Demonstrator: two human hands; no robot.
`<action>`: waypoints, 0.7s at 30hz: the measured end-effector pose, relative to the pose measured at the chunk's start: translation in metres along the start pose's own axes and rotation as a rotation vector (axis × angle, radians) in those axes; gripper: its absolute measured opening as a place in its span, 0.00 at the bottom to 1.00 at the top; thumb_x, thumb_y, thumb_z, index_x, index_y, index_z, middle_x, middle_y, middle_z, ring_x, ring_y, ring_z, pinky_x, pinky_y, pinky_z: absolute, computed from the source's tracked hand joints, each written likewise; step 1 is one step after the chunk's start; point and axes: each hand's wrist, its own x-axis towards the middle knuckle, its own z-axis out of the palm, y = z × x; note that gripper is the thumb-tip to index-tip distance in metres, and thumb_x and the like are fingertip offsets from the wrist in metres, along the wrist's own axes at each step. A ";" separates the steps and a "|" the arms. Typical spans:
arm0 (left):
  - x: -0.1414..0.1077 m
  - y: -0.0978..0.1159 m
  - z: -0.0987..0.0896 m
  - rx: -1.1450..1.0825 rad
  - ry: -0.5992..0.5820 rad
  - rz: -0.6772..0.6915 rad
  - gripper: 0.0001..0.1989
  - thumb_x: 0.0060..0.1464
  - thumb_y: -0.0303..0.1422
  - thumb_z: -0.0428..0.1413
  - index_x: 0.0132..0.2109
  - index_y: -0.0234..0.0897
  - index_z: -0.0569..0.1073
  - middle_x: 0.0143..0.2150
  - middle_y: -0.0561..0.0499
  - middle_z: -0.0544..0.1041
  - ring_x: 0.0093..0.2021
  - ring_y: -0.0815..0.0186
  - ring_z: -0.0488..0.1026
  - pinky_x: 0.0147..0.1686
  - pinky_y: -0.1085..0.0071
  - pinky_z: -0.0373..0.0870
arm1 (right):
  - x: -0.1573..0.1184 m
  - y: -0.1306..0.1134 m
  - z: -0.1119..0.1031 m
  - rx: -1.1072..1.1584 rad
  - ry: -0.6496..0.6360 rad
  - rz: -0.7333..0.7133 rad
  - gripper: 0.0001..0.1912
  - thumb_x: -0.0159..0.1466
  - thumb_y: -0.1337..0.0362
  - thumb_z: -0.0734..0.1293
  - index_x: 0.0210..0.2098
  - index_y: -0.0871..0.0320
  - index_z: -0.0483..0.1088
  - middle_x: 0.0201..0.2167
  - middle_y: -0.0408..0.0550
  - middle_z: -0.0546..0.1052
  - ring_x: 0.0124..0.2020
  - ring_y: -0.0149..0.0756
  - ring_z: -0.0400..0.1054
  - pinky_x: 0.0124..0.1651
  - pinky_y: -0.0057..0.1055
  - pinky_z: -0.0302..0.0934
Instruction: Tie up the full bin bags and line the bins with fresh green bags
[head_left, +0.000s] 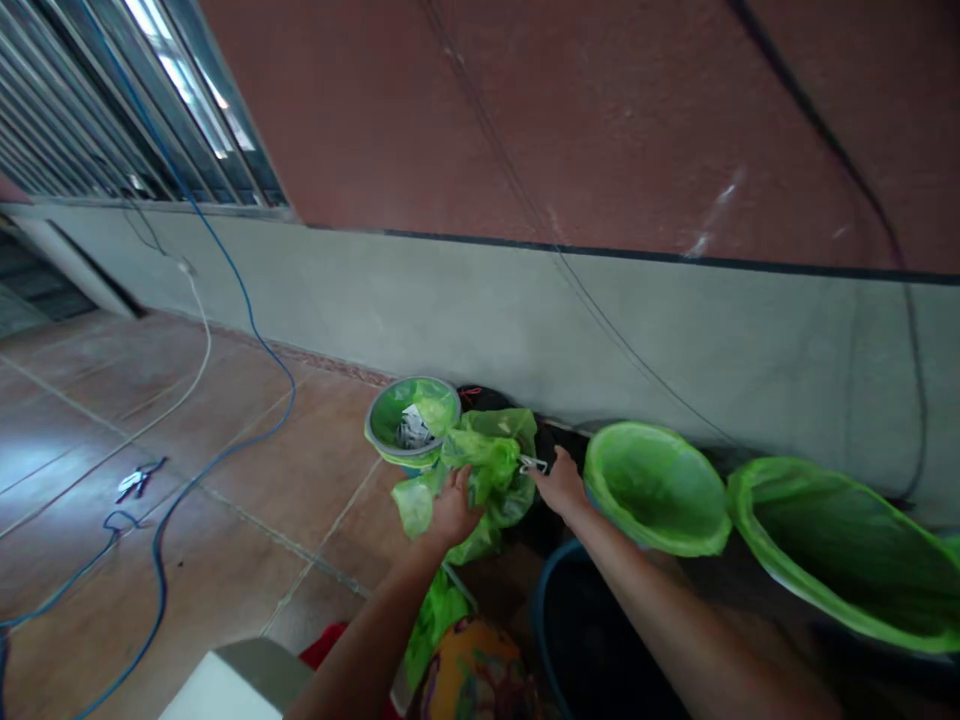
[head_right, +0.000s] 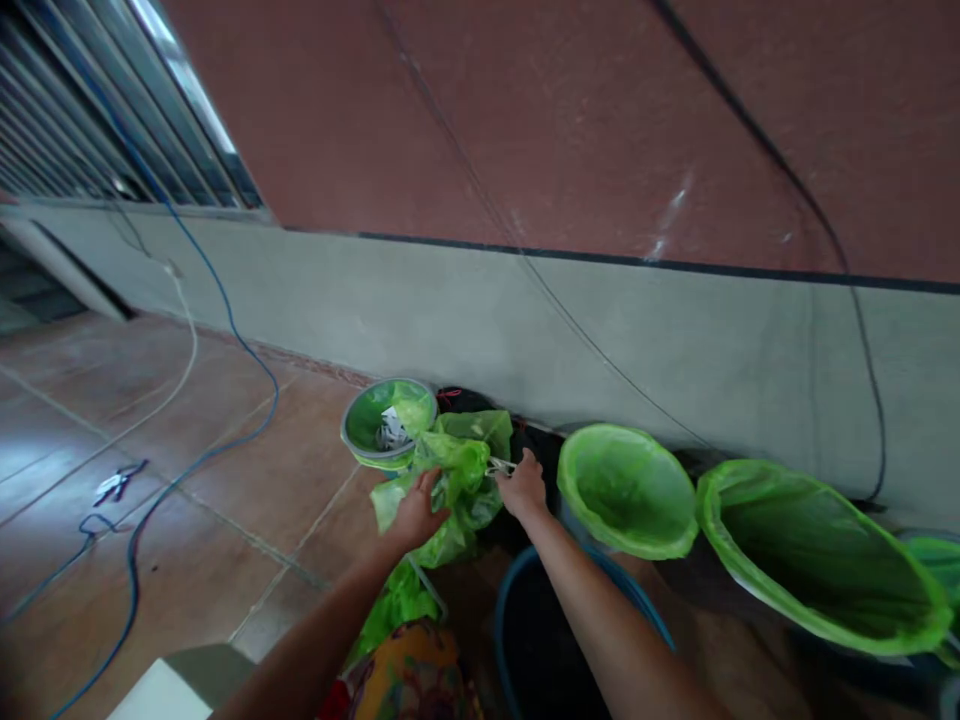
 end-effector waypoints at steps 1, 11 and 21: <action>0.001 -0.004 0.008 -0.017 -0.015 0.014 0.41 0.47 0.32 0.59 0.67 0.38 0.53 0.67 0.36 0.58 0.64 0.49 0.61 0.58 0.54 0.62 | -0.004 0.002 0.003 -0.028 0.061 -0.011 0.36 0.58 0.61 0.65 0.63 0.67 0.54 0.57 0.68 0.65 0.57 0.51 0.64 0.56 0.43 0.61; 0.048 -0.015 0.045 0.198 -0.160 0.014 0.40 0.52 0.33 0.55 0.69 0.37 0.49 0.69 0.37 0.53 0.64 0.49 0.60 0.59 0.55 0.61 | -0.012 -0.010 0.059 -0.581 -0.370 -0.511 0.29 0.62 0.71 0.58 0.63 0.56 0.59 0.67 0.56 0.55 0.65 0.50 0.51 0.62 0.51 0.49; 0.100 -0.071 0.072 0.357 -0.298 0.016 0.33 0.55 0.38 0.55 0.66 0.34 0.57 0.63 0.38 0.65 0.61 0.50 0.63 0.60 0.56 0.59 | 0.074 0.034 0.134 -0.725 -0.469 -0.492 0.26 0.64 0.73 0.55 0.62 0.57 0.61 0.63 0.61 0.60 0.64 0.53 0.49 0.59 0.63 0.45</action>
